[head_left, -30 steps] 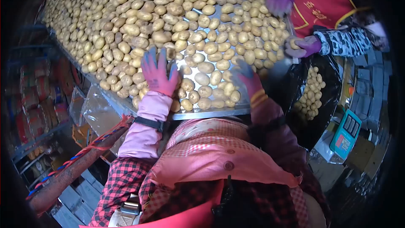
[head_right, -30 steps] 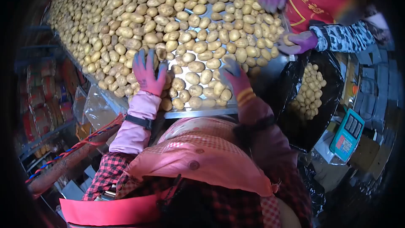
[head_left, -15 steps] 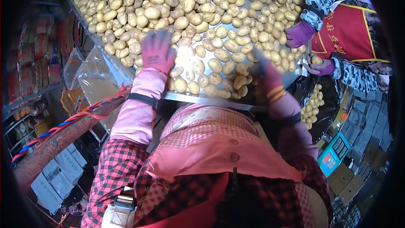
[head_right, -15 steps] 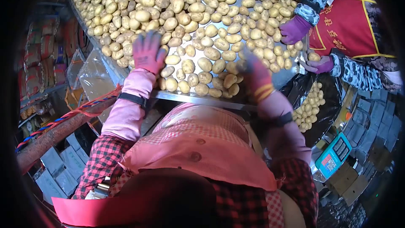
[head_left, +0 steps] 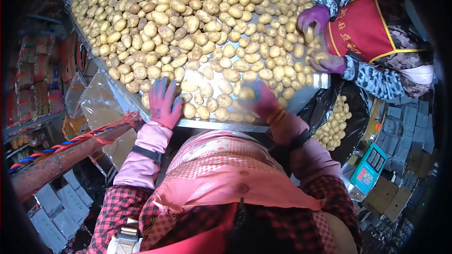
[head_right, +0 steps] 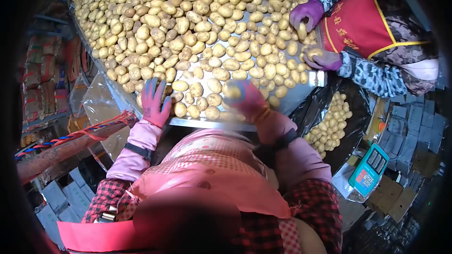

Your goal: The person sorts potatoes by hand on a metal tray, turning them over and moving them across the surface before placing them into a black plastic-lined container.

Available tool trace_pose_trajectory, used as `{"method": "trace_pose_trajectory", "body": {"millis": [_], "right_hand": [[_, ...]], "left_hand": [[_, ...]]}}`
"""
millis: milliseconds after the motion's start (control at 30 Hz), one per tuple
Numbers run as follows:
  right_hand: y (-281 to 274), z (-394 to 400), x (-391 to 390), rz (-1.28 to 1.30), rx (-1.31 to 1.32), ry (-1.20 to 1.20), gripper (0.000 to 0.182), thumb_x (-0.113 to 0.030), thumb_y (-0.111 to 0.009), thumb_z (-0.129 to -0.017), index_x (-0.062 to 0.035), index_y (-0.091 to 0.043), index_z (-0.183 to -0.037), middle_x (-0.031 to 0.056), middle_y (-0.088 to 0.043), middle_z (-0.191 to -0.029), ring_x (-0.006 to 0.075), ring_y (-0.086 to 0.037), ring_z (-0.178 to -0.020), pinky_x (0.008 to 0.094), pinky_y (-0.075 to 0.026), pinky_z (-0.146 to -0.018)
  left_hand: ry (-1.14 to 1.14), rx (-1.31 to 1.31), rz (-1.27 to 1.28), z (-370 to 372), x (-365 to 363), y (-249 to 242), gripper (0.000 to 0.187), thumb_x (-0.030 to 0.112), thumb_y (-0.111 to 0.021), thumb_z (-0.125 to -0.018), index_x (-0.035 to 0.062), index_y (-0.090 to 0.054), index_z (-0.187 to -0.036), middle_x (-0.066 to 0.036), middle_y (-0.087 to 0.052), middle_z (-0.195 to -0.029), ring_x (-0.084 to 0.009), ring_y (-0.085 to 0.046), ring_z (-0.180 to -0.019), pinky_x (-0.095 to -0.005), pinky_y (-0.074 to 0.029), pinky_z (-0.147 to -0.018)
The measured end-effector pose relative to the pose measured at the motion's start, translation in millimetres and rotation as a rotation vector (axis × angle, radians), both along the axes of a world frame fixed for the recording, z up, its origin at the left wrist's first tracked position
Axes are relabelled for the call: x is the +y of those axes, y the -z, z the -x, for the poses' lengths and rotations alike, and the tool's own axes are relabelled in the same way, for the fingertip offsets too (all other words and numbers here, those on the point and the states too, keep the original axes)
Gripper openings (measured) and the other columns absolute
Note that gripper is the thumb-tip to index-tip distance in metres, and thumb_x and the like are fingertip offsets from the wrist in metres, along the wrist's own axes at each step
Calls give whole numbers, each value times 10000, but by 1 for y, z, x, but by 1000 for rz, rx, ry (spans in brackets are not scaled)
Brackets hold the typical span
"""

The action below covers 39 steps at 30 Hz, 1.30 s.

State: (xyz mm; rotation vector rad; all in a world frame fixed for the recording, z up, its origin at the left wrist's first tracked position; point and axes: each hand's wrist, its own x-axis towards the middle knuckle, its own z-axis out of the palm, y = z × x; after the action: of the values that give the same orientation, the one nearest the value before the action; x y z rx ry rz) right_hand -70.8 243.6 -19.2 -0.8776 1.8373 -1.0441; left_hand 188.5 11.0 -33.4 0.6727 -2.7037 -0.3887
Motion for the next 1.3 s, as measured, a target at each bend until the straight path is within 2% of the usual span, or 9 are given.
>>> {"method": "trace_pose_trajectory", "body": {"millis": [167, 400, 733, 900, 1000, 1033, 1133, 1200, 1300], "right_hand": [[-33, 82, -29, 533, -164, 474, 499, -76, -681, -871, 18, -517, -1332, 118, -570, -1324, 158, -567, -1141, 300, -485, -930], [19, 89, -46, -584, 667, -82, 659, -376, -641, -865, -135, -423, -1437, 174, -515, -1402, 333, -553, -1218, 415, -446, -1023], [45, 83, -80, -569, 936, -112, 613, -319, -646, -858, -173, -406, -1403, 153, -562, -1263, 340, -667, -985, 482, -549, -746], [42, 70, -56, -93, 834, 217, 544, -358, -671, -847, -132, -517, -1317, 134, -605, -1220, 325, -652, -1013, 443, -525, -831], [19, 24, -39, 205, 112, 129, 511, -343, -725, -822, -119, -603, -1266, 145, -649, -1175, 325, -638, -1043, 414, -510, -907], [-15, 9, -27, 306, 482, -17, 510, -291, -741, -816, -132, -599, -1279, 148, -656, -1170, 336, -658, -999, 405, -523, -892], [-18, 4, -5, 296, 335, 150, 502, -242, -745, -821, -94, -595, -1277, 148, -657, -1183, 312, -657, -1042, 383, -516, -916], [-3, 22, 17, 232, 142, 367, 498, -232, -737, -828, -71, -593, -1276, 152, -658, -1184, 295, -650, -1075, 372, -507, -934], [38, 45, 39, 141, 447, 335, 475, -226, -704, -855, -43, -588, -1278, 159, -662, -1179, 283, -645, -1085, 374, -501, -938]], "left_hand": [[-48, 13, -69, -10, 13, -6, 575, 215, -653, -824, 68, -517, -1363, -230, -426, -1443, -460, -386, -1316, -561, -288, -1108], [-22, 56, -149, -20, 26, -10, 558, 186, -650, -824, 75, -520, -1354, -217, -475, -1392, -439, -439, -1271, -539, -333, -1086], [140, 151, -279, 25, 31, -20, 504, 133, -625, -846, 53, -534, -1336, -223, -533, -1344, -435, -514, -1213, -488, -387, -1063], [90, 27, -1231, 78, 50, -20, 438, 256, -549, -993, 46, -513, -1376, -150, -598, -1308, -261, -583, -1196, -353, -457, -1009], [-181, 118, -2201, 114, 52, -21, 572, 478, -493, -1005, 55, -484, -1389, -132, -574, -1312, -232, -601, -1127, -349, -490, -966], [-167, 90, -2368, 118, 51, -32, 583, 500, -485, -1001, 57, -486, -1380, -130, -562, -1321, -230, -600, -1127, -358, -505, -949], [201, 216, -1861, 117, 49, -8, 493, 371, -532, -1006, 93, -455, -1406, -110, -576, -1302, -209, -603, -1105, -318, -557, -854], [144, 496, -2405, 117, 45, -26, 549, 386, -517, -1010, 102, -390, -1463, -109, -530, -1379, -235, -568, -1192, -351, -547, -905], [52, 528, -2363, 118, 39, -50, 592, 430, -512, -1002, 126, -363, -1488, -115, -471, -1457, -268, -526, -1271, -406, -513, -982]]}}
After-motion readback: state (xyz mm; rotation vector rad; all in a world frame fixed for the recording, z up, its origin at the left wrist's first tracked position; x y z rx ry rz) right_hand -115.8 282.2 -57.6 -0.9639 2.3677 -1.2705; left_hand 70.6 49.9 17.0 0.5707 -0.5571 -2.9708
